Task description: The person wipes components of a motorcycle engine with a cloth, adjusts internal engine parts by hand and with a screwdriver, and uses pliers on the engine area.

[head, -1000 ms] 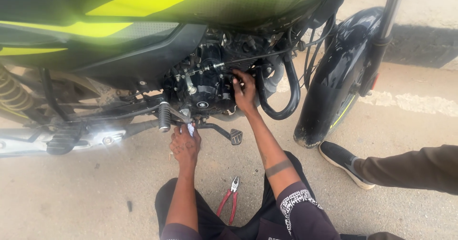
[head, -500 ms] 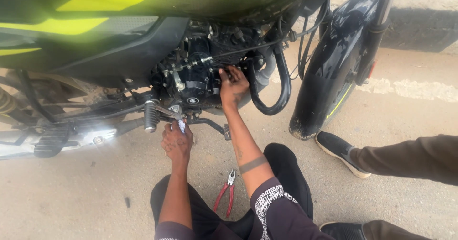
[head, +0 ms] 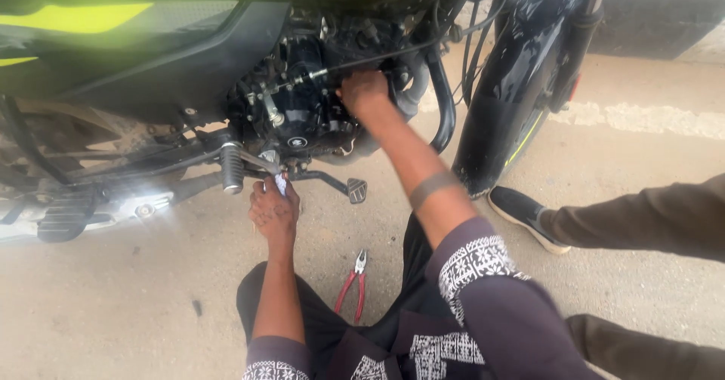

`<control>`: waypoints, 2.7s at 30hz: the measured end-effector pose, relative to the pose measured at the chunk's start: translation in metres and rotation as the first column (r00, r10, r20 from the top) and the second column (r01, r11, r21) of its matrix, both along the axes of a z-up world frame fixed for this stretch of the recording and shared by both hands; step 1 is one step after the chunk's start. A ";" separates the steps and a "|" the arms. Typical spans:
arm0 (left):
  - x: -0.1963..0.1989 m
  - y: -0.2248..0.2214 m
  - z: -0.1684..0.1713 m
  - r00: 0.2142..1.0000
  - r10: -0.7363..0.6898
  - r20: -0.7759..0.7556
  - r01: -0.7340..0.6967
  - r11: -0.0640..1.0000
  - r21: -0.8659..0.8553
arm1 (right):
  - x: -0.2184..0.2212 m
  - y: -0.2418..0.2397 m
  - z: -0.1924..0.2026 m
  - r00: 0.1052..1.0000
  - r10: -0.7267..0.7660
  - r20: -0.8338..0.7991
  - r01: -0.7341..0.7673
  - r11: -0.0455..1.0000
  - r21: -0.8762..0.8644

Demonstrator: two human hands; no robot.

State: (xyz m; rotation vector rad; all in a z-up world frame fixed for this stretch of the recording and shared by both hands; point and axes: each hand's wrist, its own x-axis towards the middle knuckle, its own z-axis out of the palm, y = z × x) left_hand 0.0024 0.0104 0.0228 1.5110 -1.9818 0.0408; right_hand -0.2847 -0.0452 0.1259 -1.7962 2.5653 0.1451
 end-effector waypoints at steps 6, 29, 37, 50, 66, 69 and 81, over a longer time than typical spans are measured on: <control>0.002 -0.002 -0.001 0.999 -0.006 -0.036 0.008 0.997 0.075 | -0.006 0.021 0.033 0.989 0.134 -0.054 -0.138 0.988 -0.073; 0.006 -0.009 0.004 0.996 -0.041 -0.075 0.041 0.999 -0.003 | 0.012 0.024 0.062 0.843 0.459 -0.281 -0.327 0.852 0.410; 0.003 -0.007 0.015 0.998 -0.011 -0.069 0.015 0.998 0.061 | -0.016 0.024 0.078 0.375 0.828 -0.416 -0.566 0.560 0.605; 0.000 -0.010 0.018 0.995 0.023 -0.100 -0.019 0.999 0.039 | -0.028 0.022 0.063 -0.047 0.801 -0.597 -0.170 0.583 0.795; 0.004 -0.015 0.000 0.995 0.025 -0.101 -0.014 0.994 0.108 | -0.020 0.024 0.053 0.748 0.599 -0.287 -0.546 0.800 0.247; 0.004 -0.017 -0.003 0.995 0.009 -0.101 0.010 0.983 0.184 | -0.013 0.025 0.049 0.913 0.384 -0.140 -0.342 0.905 0.253; 0.008 -0.021 -0.029 0.990 -0.020 -0.142 0.023 0.999 0.023 | 0.170 0.216 -0.314 0.361 -0.602 0.712 0.398 0.790 0.467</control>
